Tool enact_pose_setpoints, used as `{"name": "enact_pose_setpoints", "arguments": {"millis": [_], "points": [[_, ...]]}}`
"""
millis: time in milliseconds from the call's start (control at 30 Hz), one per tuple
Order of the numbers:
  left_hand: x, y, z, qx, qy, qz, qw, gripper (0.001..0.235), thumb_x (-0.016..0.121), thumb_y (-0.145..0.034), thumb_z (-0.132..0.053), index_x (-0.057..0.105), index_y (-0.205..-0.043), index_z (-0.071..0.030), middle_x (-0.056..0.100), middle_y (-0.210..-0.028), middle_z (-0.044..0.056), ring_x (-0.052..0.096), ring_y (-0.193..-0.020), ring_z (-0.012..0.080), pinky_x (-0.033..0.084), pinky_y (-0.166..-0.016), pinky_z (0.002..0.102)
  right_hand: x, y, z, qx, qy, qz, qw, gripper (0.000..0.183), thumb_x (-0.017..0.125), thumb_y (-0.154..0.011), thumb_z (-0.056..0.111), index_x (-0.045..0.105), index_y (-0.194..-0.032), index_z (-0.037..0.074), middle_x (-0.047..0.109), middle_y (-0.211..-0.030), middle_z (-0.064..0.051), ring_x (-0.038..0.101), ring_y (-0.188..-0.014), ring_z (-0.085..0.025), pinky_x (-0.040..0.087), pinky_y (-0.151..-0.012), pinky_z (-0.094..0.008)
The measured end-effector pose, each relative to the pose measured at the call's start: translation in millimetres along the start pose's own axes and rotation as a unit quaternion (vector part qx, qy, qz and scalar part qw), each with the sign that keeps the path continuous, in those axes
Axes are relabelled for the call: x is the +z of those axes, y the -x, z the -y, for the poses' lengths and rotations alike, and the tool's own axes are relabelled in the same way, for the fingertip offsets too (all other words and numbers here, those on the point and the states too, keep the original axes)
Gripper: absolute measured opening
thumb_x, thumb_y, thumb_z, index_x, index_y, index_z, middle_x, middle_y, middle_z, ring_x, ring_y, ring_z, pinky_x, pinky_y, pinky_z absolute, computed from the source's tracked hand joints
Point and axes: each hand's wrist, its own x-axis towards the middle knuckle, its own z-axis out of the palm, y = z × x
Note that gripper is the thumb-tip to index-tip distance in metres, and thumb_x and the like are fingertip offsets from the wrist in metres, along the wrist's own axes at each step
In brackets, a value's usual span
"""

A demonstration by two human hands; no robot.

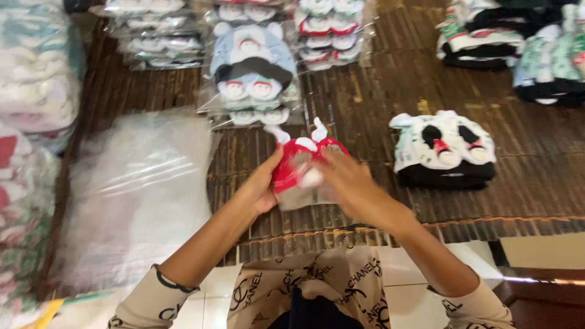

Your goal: Packaging baby hats and booties into clear plastic bags

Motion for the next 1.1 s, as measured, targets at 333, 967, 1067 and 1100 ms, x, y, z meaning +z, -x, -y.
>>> {"name": "enact_pose_setpoints", "arguments": {"millis": [333,967,1067,1100], "points": [[-12.6,34.2,10.7,0.178,-0.263,0.024,0.948,0.091,0.074,-0.077,0.003,0.034,-0.158,-0.010,0.045,-0.152,0.027,0.044,-0.139,0.0417,0.049,-0.102,0.057,48.3,26.6,-103.0,0.158,0.089,-0.078,0.980,0.042,0.054,-0.103,0.047,0.072,-0.124,0.015,0.065,-0.120,-0.005,0.065,-0.107,-0.031,0.046,-0.093,-0.042],[-8.6,98.3,11.6,0.388,-0.755,0.038,0.528,0.040,0.074,-0.087,-0.019,0.066,-0.127,-0.014,0.056,-0.131,0.012,0.056,-0.123,0.0429,0.054,-0.093,0.050,12.4,22.4,-10.5,0.081,-0.056,-0.049,0.994,0.046,0.071,-0.087,0.005,0.065,-0.133,0.007,0.062,-0.136,-0.019,0.059,-0.125,-0.040,0.046,-0.108,-0.055],[-4.5,107.0,15.4,0.355,-0.755,0.042,0.549,0.046,0.076,-0.086,-0.018,0.063,-0.129,-0.010,0.057,-0.126,0.014,0.060,-0.114,0.0467,0.058,-0.084,0.051,35.2,33.8,-54.6,0.014,0.002,-0.163,0.986,0.038,0.067,-0.092,-0.005,0.071,-0.127,0.008,0.072,-0.120,-0.012,0.067,-0.115,-0.030,0.051,-0.104,-0.044],[-3.0,111.0,17.4,0.357,-0.747,0.031,0.560,0.044,0.075,-0.086,-0.013,0.062,-0.128,-0.008,0.058,-0.122,0.015,0.062,-0.109,0.0462,0.059,-0.081,0.049,43.6,38.1,-70.3,-0.015,0.064,-0.224,0.972,0.036,0.068,-0.093,-0.007,0.073,-0.126,0.009,0.073,-0.116,-0.010,0.068,-0.111,-0.026,0.053,-0.102,-0.038]]}}
